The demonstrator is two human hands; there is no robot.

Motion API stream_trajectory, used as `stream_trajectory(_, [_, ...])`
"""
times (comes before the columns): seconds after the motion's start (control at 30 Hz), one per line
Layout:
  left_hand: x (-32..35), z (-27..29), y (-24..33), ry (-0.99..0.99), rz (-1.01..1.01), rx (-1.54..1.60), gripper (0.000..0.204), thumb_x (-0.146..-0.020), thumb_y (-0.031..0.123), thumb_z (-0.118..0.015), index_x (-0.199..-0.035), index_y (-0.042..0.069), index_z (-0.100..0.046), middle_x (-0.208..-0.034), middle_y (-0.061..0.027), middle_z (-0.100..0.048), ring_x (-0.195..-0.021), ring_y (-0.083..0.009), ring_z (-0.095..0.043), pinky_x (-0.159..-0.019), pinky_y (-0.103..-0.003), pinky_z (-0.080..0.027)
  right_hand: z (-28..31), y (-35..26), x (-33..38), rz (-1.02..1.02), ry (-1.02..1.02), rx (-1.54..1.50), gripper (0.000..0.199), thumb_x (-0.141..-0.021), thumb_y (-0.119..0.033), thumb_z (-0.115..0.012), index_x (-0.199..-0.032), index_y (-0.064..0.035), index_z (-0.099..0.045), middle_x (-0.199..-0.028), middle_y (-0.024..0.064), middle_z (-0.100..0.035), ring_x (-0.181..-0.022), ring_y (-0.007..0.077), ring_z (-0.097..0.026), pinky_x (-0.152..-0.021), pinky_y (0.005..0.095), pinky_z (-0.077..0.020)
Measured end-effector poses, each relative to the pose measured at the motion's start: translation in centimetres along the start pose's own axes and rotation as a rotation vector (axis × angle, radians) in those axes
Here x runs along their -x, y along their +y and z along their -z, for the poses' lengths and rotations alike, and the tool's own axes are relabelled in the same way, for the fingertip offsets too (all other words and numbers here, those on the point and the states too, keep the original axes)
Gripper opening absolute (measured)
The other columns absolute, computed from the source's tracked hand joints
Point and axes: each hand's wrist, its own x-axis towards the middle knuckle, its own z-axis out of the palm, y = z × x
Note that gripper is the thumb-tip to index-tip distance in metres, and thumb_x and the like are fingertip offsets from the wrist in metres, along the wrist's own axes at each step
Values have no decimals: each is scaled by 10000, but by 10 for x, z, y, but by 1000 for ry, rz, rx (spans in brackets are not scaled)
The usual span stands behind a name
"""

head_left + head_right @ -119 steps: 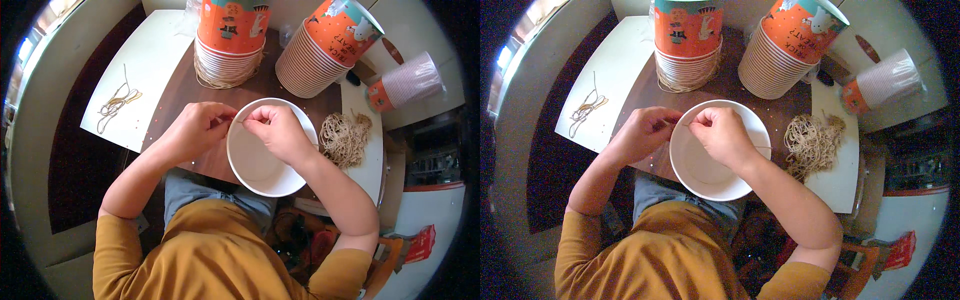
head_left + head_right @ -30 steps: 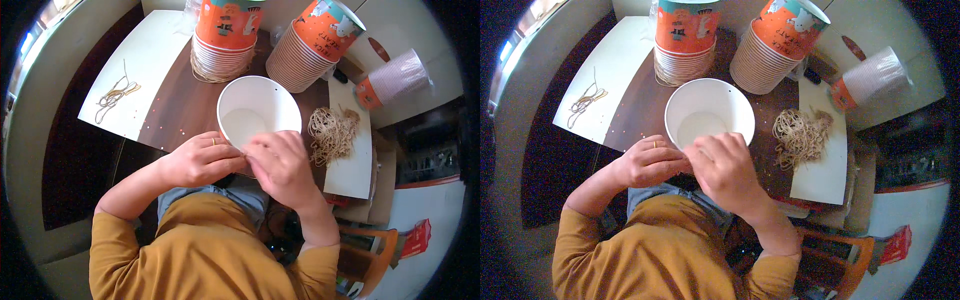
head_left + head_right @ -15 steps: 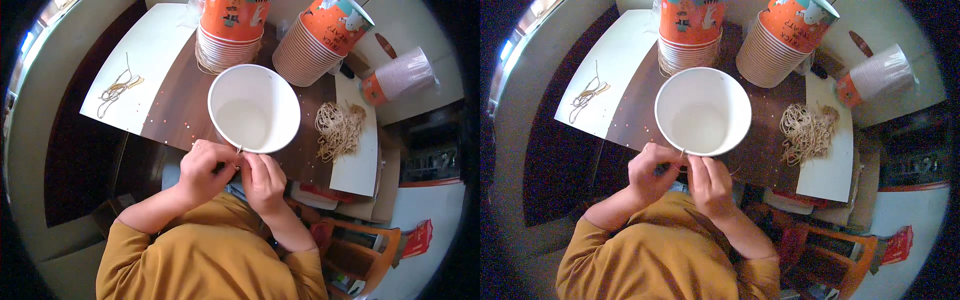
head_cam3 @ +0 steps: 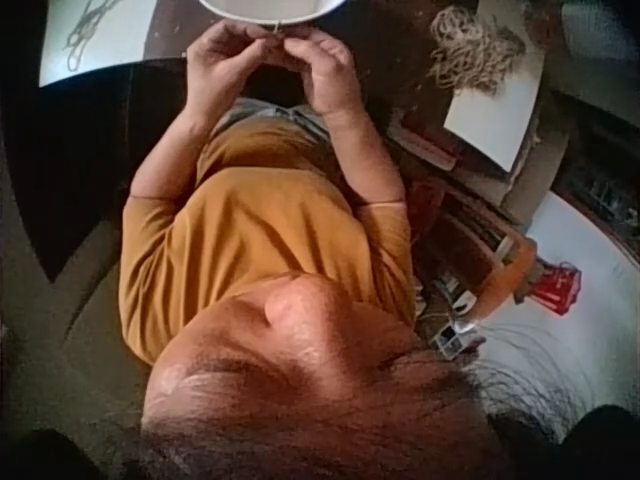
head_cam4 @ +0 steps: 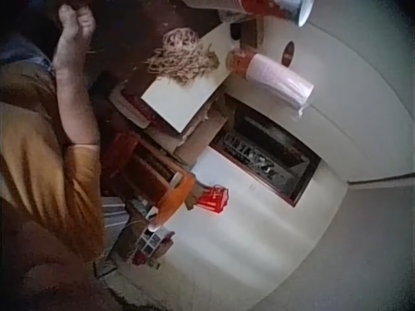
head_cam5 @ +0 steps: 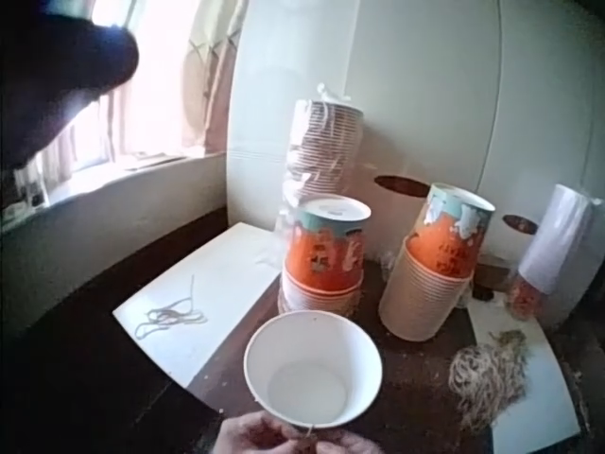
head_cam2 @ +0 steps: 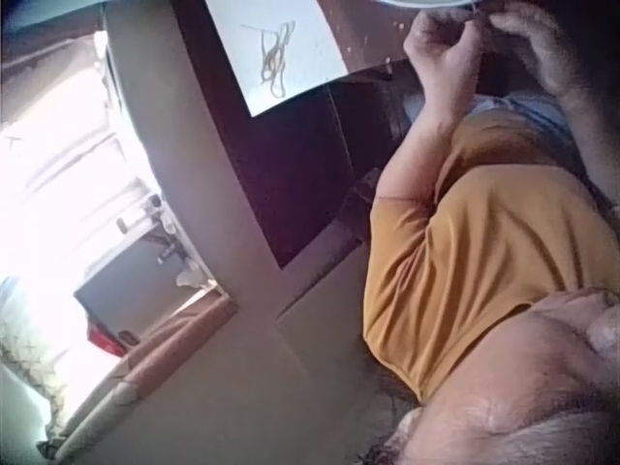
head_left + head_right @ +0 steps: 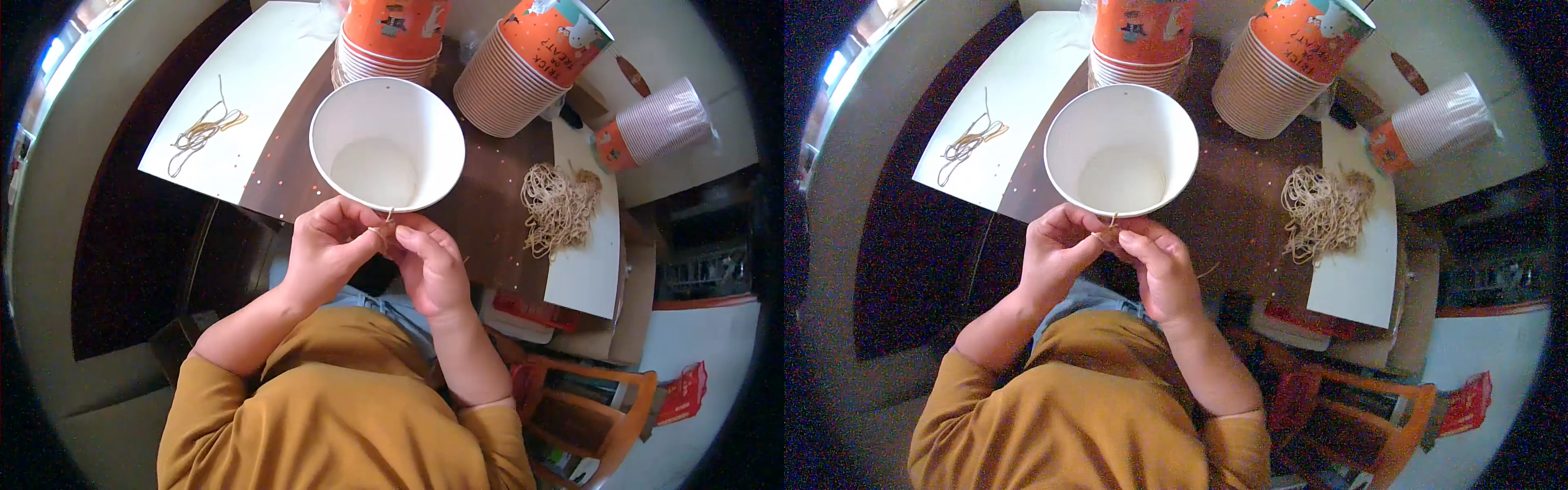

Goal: Attaching elastic strings to paper buckets/cups as part of an assembly process.

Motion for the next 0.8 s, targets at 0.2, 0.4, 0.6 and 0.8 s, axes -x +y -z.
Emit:
stream_trajectory(0.2, [6, 5, -2, 28, 10, 36, 61, -799, -53, -590, -845, -25, -561, -754, -63, -637, -640, -107, -615, -588, -245, -528, -6, 12, 3, -156, 76, -298, 162, -887, -163, -587, -1030, -113, -642, -998, -10, -656, -857, 100, -565, -744, 252, -411])
stream_trajectory(0.4, [7, 14, -8, 21, -7, -41, 70, -811, -67, -595, -859, -25, -566, -820, -69, -642, -740, -109, -620, -697, -241, -518, -8, 17, 1, -165, 67, -301, 137, -907, -203, -573, -998, -129, -643, -952, -21, -645, -847, 111, -552, -758, 279, -398])
stream_trajectory(0.6, [10, 9, -14, 58, -175, -163, 42, -819, -47, -590, -858, -30, -591, -723, -54, -634, -641, -95, -620, -574, -232, -515, -6, 20, 1, -141, 40, -279, 160, -915, -216, -568, -1022, -124, -644, -951, -13, -642, -846, 118, -545, -763, 280, -387])
stream_trajectory(0.8, [7, 16, -22, 8, -426, -431, 137, -798, -81, -606, -924, -35, -632, -880, -97, -659, -752, -151, -644, -684, -256, -521, 0, 17, -3, -185, 93, -254, 178, -928, -228, -553, -1031, -115, -644, -952, -5, -643, -852, 122, -551, -758, 282, -395])
